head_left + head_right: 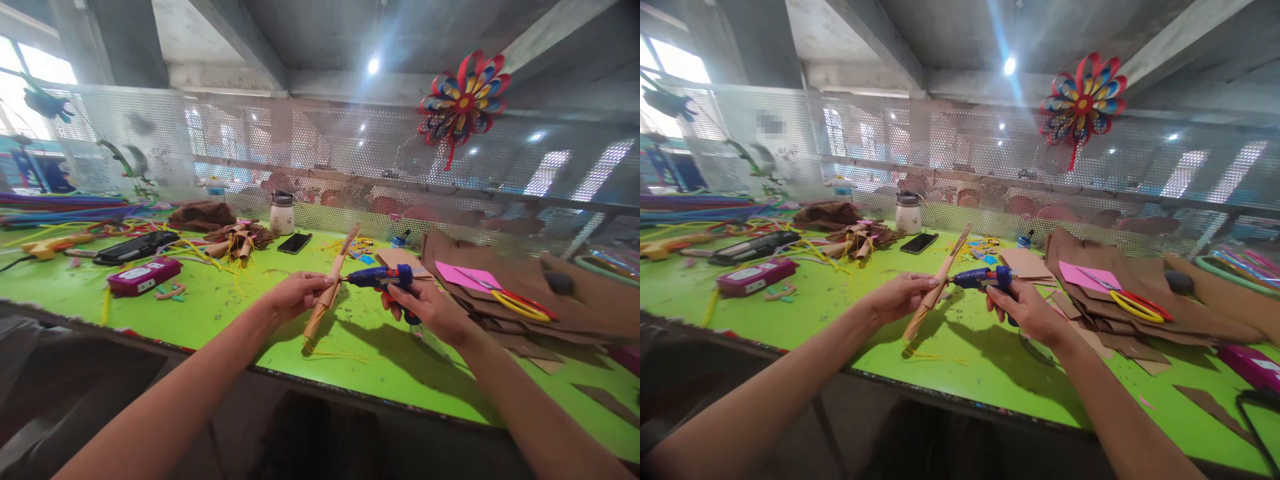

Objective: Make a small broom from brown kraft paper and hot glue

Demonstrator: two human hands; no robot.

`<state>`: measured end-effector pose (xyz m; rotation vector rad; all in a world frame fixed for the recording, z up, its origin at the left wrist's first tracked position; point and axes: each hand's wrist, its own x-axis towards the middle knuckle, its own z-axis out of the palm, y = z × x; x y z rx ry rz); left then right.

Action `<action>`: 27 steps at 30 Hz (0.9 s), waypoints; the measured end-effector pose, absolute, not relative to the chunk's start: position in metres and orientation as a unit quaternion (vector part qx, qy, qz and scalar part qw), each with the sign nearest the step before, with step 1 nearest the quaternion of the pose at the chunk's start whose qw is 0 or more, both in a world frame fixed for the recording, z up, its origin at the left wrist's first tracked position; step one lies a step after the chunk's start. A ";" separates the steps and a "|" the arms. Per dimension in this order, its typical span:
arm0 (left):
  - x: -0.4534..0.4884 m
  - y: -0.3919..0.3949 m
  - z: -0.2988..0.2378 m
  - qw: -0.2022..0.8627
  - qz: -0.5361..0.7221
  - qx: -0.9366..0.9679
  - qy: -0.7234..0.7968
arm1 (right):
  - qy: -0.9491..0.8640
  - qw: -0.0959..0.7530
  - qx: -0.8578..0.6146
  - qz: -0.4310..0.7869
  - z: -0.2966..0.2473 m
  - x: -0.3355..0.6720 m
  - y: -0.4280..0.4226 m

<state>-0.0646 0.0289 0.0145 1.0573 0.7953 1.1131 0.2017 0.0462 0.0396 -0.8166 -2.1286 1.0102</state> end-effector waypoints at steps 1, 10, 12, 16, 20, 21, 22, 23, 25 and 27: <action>-0.064 0.029 0.015 0.650 0.489 0.463 0.352 | -0.808 0.321 -0.310 0.385 0.039 0.202 0.047; -0.064 0.029 0.015 0.646 0.489 0.457 0.367 | -0.804 0.339 -0.307 0.379 0.035 0.207 0.054; -0.063 0.029 0.015 0.646 0.488 0.457 0.369 | -0.804 0.338 -0.302 0.384 0.035 0.206 0.053; -0.062 0.027 0.017 0.644 0.491 0.457 0.368 | -0.810 0.329 -0.306 0.376 0.036 0.202 0.050; -0.061 0.025 0.018 0.635 0.489 0.466 0.374 | -0.817 0.322 -0.311 0.365 0.038 0.201 0.048; -0.061 0.025 0.019 0.632 0.488 0.470 0.375 | -0.817 0.320 -0.310 0.365 0.039 0.202 0.048; -0.061 0.025 0.019 0.629 0.488 0.474 0.376 | -0.818 0.318 -0.310 0.367 0.040 0.202 0.047; -0.061 0.025 0.019 0.625 0.488 0.479 0.378 | -0.817 0.316 -0.309 0.370 0.040 0.203 0.047; -0.061 0.025 0.019 0.617 0.486 0.487 0.382 | -0.818 0.309 -0.304 0.379 0.042 0.205 0.047; -0.062 0.025 0.019 0.610 0.486 0.492 0.387 | -0.817 0.303 -0.300 0.388 0.042 0.206 0.047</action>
